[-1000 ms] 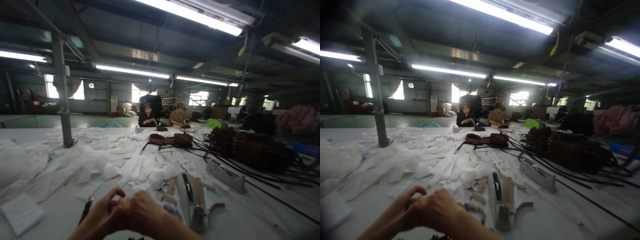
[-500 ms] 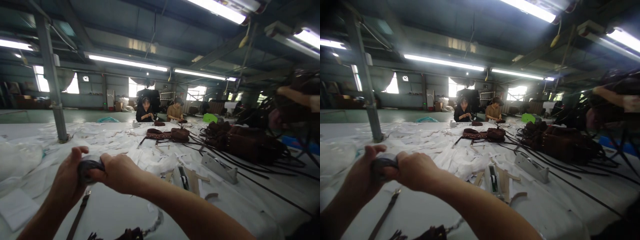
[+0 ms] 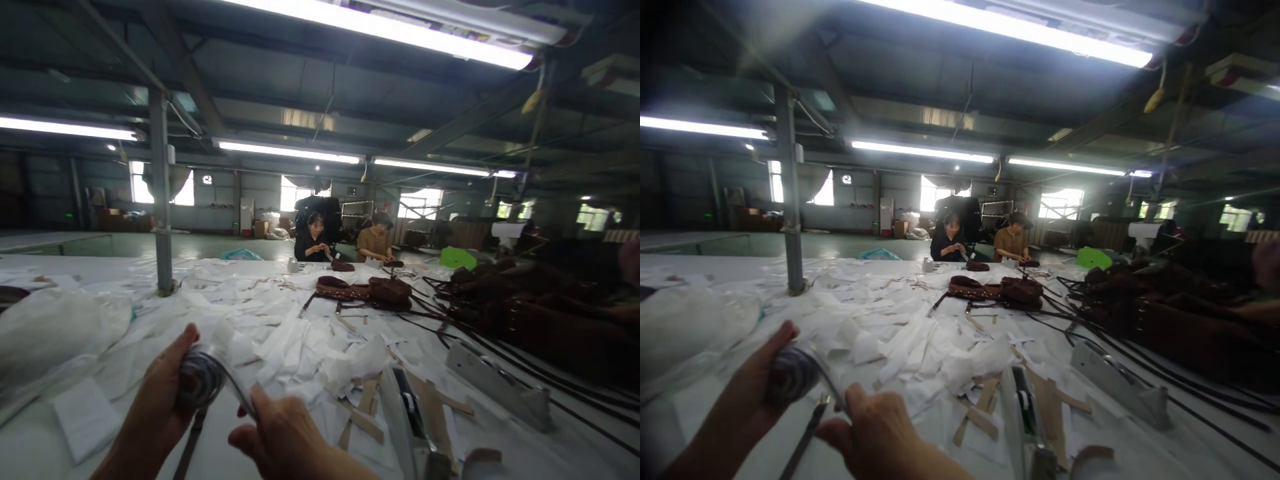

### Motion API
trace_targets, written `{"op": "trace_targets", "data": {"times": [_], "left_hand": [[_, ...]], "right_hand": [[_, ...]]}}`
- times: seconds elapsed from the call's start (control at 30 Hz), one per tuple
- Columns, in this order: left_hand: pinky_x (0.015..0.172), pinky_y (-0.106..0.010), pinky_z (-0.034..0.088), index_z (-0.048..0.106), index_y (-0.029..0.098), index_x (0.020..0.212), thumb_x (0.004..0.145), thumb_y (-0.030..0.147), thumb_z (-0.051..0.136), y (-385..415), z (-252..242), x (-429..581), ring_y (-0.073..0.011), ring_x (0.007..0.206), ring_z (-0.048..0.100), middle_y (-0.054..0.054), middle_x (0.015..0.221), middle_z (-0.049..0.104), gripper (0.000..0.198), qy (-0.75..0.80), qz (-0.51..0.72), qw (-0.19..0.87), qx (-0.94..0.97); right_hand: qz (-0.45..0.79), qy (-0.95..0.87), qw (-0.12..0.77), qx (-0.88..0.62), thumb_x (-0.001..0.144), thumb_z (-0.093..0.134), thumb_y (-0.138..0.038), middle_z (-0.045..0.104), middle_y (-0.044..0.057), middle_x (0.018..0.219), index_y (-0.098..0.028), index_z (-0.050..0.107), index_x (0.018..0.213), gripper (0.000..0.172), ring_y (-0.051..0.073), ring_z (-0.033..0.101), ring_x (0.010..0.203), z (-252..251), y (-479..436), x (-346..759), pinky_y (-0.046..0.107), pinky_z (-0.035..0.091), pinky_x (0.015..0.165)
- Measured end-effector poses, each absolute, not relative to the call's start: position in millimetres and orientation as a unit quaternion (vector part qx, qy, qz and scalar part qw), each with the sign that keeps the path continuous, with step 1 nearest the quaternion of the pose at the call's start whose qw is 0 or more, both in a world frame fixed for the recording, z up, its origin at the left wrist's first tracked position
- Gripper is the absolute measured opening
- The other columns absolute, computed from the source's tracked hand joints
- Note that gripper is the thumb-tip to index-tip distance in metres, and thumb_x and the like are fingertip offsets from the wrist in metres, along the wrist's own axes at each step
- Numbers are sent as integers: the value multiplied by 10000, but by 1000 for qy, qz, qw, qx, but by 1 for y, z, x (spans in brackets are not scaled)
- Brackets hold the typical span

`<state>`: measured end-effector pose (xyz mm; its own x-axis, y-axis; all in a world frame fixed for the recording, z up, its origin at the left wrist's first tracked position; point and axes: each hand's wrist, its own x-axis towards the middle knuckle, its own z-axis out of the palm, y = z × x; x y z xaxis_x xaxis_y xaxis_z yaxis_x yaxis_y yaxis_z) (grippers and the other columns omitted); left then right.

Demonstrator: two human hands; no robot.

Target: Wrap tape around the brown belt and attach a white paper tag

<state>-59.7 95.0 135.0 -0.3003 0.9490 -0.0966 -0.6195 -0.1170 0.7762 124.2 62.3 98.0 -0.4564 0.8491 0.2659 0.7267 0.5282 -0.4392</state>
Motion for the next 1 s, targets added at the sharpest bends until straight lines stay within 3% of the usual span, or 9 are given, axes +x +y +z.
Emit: {"op": "trace_targets", "data": {"times": [0.13, 0.2, 0.3, 0.5, 0.63, 0.73, 0.8, 0.93, 1.0], "left_hand": [[354, -146, 384, 577, 156, 704, 639, 416, 796, 91, 116, -47, -73, 370, 482, 52, 491, 569, 346, 394, 631, 536, 399], [359, -138, 360, 586, 147, 711, 639, 451, 788, 87, 112, -41, -73, 381, 481, 40, 485, 577, 372, 409, 597, 519, 454], [349, -142, 346, 549, 170, 703, 616, 459, 802, 83, 112, -37, -68, 355, 449, 71, 447, 535, 393, 409, 630, 509, 420], [387, -156, 386, 470, 215, 748, 676, 521, 740, 87, 89, -33, -68, 371, 432, 117, 457, 449, 414, 385, 733, 493, 266], [415, -185, 378, 525, 190, 944, 727, 730, 527, 88, 66, -44, -115, 446, 503, 53, 521, 553, 582, 408, 580, 529, 467], [430, -180, 340, 534, 163, 1036, 664, 711, 620, 84, 67, -55, -115, 479, 492, 28, 558, 575, 667, 396, 401, 520, 642], [431, -173, 312, 536, 162, 1040, 648, 644, 691, 81, 73, -58, -97, 472, 452, 38, 555, 550, 640, 396, 350, 514, 676], [391, -172, 143, 528, 158, 919, 621, 710, 657, 81, 78, -59, -44, 391, 249, 101, 451, 386, 640, 398, 415, 522, 631], [398, -179, 107, 510, 169, 867, 626, 714, 650, 85, 73, -61, -36, 391, 194, 115, 435, 346, 612, 375, 449, 535, 609]], "right_hand": [[208, -841, 277, -415, 766, 635, -566, 622, 136, 1182, -184, 405, 1355, 738, 253, 610, 1025, 127, 74, 139, 330, 471, 829], [242, -851, 266, -382, 792, 623, -530, 674, 69, 1011, -205, 446, 1314, 639, 199, 641, 856, 139, 79, 141, 266, 476, 709], [184, -874, 234, -385, 790, 615, -540, 655, 10, 711, -196, 611, 969, 388, 185, 617, 638, 129, 83, 128, 231, 389, 525], [155, -781, 357, -487, 899, 426, -464, 692, 56, 696, -162, 541, 944, 326, 200, 673, 607, 59, 78, 80, 231, 369, 475], [24, -834, 192, -517, 866, 519, -411, 730, 81, 704, -148, 566, 980, 290, 279, 708, 622, 58, 75, 89, 270, 342, 445], [-72, -892, 104, -434, 838, 590, -427, 737, 46, 746, -195, 591, 946, 256, 261, 696, 565, 73, 74, 107, 274, 315, 419], [-90, -908, 107, -395, 829, 582, -517, 734, 29, 760, -206, 597, 956, 336, 238, 691, 560, 85, 73, 116, 271, 306, 414], [-83, -908, 116, -394, 672, 452, -842, 695, 34, 632, -163, 616, 930, 745, 256, 693, 587, 112, 72, 125, 280, 322, 448], [-99, -911, 102, -388, 671, 392, -868, 681, 33, 602, -174, 613, 826, 745, 257, 691, 574, 121, 74, 128, 280, 299, 450]]}}
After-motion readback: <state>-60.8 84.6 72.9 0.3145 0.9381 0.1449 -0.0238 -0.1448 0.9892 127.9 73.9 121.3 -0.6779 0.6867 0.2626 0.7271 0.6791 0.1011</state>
